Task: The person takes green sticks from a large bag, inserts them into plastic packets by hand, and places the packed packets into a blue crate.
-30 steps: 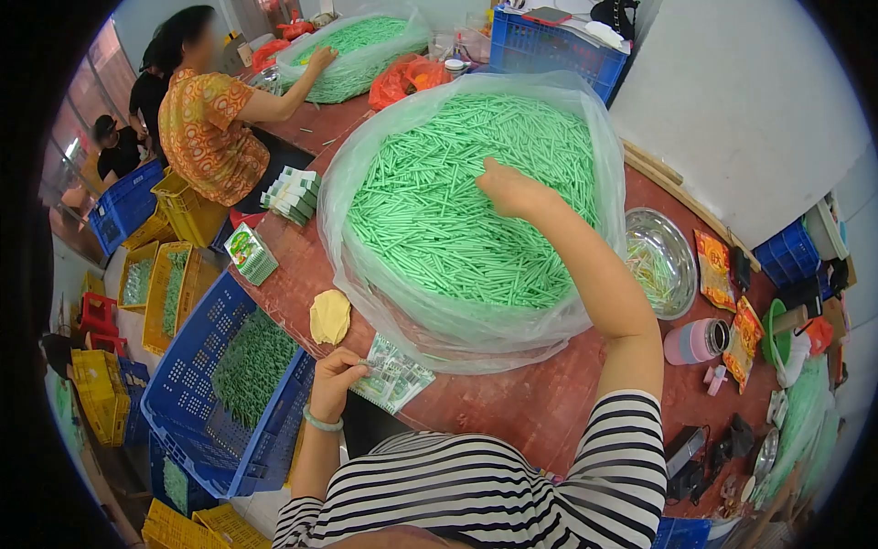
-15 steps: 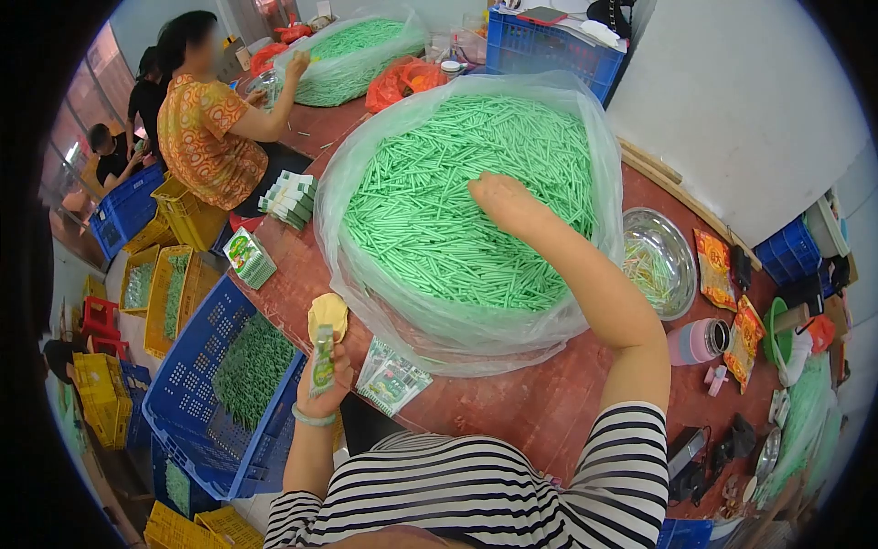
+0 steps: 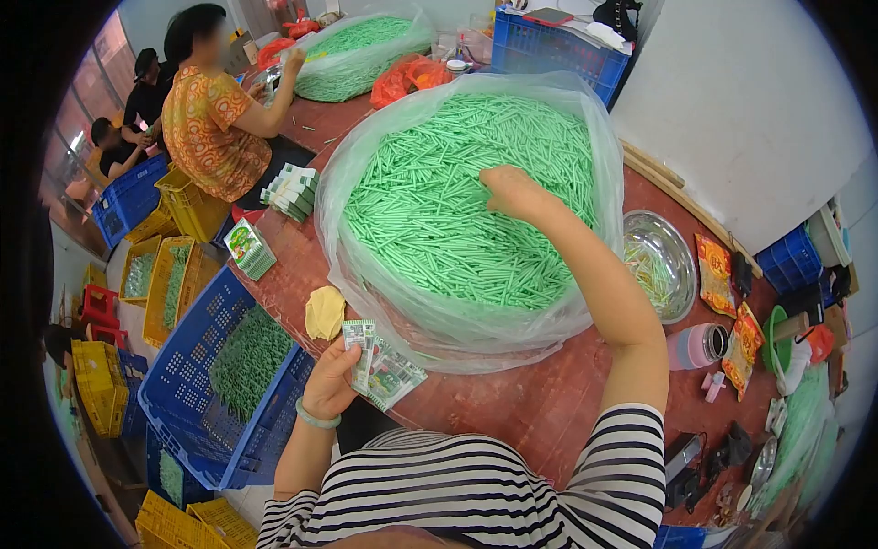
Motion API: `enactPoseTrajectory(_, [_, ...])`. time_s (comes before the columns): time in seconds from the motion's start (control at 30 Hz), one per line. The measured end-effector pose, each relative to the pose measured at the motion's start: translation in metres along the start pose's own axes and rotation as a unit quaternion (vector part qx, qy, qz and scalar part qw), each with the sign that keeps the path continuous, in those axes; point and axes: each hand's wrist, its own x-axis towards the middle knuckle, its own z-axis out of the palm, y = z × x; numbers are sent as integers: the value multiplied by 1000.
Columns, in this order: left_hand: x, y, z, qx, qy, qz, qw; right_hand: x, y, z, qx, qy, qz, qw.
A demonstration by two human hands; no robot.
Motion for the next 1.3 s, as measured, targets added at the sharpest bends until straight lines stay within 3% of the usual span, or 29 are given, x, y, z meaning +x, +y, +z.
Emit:
enactPoseTrajectory(0.2, [3, -5, 1, 73, 20, 10, 997, 6, 2, 14, -67, 10, -5, 998])
enactPoseTrajectory(0.3, [3, -5, 4, 107, 19, 29, 994, 5, 0, 7, -19, -14, -6, 1000])
enactPoseTrajectory(0.4, [2, -2, 8, 124, 19, 39, 991, 2, 0, -1, 4, 27, -23, 999])
enactPoseTrajectory(0.5, [2, -2, 4, 130, 21, 41, 991, 12, -3, -2, -21, 64, -104, 992])
enactPoseTrajectory(0.7, [3, -2, 8, 137, 24, 38, 990, 29, -24, 2, -4, 29, -158, 987])
enactPoseTrajectory(0.8, [3, -2, 4, 150, 27, 41, 987, 37, -30, -5, 67, -66, -86, 992])
enactPoseTrajectory(0.9, [2, -1, 3, 146, 34, 42, 988, 43, -21, 1, 41, -55, -89, 994])
enactPoseTrajectory(1.1, [3, -1, -3, 137, 39, 31, 989, 31, -24, -16, 164, -34, -55, 984])
enactPoseTrajectory(1.2, [6, -1, -2, 138, 36, 31, 989, 28, -18, -1, 141, 74, -110, 981])
enactPoseTrajectory(1.3, [6, -3, -1, 140, 37, 34, 989, 23, -21, 2, 74, 85, -186, 976])
